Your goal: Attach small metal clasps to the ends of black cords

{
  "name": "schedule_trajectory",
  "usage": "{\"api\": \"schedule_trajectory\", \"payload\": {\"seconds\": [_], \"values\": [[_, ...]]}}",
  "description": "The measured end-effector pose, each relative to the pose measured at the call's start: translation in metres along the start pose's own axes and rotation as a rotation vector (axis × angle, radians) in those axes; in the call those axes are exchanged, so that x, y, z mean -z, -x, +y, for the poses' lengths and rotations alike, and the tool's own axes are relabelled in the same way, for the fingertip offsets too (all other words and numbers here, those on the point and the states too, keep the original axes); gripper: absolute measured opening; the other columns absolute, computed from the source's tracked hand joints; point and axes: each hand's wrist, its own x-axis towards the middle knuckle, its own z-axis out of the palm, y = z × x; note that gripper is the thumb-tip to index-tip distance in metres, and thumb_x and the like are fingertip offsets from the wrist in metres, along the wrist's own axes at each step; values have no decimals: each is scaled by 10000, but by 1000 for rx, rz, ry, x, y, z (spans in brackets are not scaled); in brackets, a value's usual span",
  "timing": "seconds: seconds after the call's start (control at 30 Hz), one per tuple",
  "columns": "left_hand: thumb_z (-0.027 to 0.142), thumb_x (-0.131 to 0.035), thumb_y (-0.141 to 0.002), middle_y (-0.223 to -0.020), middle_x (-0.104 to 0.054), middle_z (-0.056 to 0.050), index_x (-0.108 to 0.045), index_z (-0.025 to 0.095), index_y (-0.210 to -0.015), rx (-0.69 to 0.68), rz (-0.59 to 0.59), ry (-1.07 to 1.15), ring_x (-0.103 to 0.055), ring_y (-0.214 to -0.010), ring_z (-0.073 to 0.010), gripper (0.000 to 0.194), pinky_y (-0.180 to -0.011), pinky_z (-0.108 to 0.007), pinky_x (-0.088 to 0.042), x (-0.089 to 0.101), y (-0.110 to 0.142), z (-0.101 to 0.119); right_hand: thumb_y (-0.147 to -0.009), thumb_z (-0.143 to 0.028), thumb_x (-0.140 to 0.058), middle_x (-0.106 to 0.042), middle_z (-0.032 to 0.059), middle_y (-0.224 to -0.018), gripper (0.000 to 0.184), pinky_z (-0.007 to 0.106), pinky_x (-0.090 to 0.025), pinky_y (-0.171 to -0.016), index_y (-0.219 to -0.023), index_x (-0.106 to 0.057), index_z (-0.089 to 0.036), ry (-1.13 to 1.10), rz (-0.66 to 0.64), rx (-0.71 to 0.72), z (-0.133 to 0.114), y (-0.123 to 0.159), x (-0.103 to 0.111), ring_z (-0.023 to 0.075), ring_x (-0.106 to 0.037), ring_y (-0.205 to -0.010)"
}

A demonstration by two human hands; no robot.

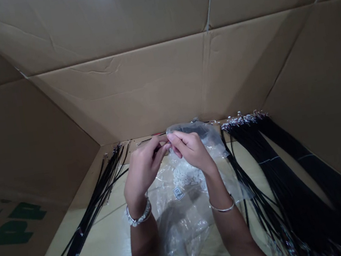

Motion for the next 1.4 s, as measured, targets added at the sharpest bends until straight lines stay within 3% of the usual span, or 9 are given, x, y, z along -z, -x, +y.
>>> {"api": "schedule_trajectory", "payload": {"seconds": [0.1, 0.23, 0.5, 0.73, 0.87, 1.03, 1.17, 1.4], "values": [[298, -586, -1046, -1029, -761, -26, -671, 217, -1213, -121, 63, -116, -687, -839, -112, 204, -742, -221, -473, -1, 1, 4, -1068, -505, -458, -476, -59, -468, 556, 258, -374, -569, -599, -482, -208, -134, 40, -51, -6, 3, -1, 84, -457, -474], [216, -619, -1021, -738, -617, 26, -704, 197, -1041, -300, 217, -211, -550, -627, -79, 89, -573, -213, -387, -2, 1, 5, -1056, -530, -483, -479, -57, -458, 564, 262, -368, -551, -595, -502, -207, -264, 4, -88, -14, 8, 0, 84, -441, -471], [201, -660, -997, -742, -606, 29, -694, 186, -1013, -312, 242, -231, -525, -629, -75, 41, -574, -230, -370, -1, 5, 5, -1047, -554, -484, -497, -52, -477, 544, 269, -264, -466, -633, -523, -202, -532, -85, -199, -18, 8, 3, 76, -379, -443], [199, -656, -999, -683, -540, 46, -681, 180, -925, -284, 268, -207, -476, -583, -64, 81, -547, -224, -349, 0, 3, 5, -1036, -480, -562, -501, -55, -625, 420, 278, -311, -552, -718, -520, -208, -347, -6, -124, -23, 11, -2, 80, -424, -561], [180, -653, -998, -717, -586, 37, -681, 175, -940, -298, 266, -163, -510, -609, -62, 64, -563, -212, -375, 0, 1, 6, -1061, -468, -514, -505, -51, -595, 460, 293, -346, -588, -682, -518, -208, -251, 73, -72, -23, 12, -5, 89, -453, -565], [160, -654, -991, -772, -631, 9, -698, 167, -1029, -309, 270, -209, -560, -653, -79, 58, -578, -218, -406, -1, 2, 10, -1068, -458, -506, -528, -54, -572, 458, 278, -367, -590, -687, -539, -205, -351, 70, -103, -23, 11, -6, 83, -465, -550], [123, -707, -950, -890, -733, -16, -706, 182, -1138, -354, 322, -188, -650, -732, -88, 197, -637, -218, -466, -3, 4, 9, -1065, -470, -502, -523, -56, -546, 470, 272, -367, -565, -676, -532, -208, -411, 55, -138, -26, 13, -4, 83, -448, -517], [103, -712, -938, -858, -761, -4, -729, 200, -1018, -439, 348, -182, -707, -742, -100, 127, -625, -227, -487, -5, 4, 3, -1051, -497, -504, -421, -67, -507, 490, 269, -317, -509, -649, -482, -216, -377, 2, -169, -29, 15, 1, 87, -370, -480]]}}
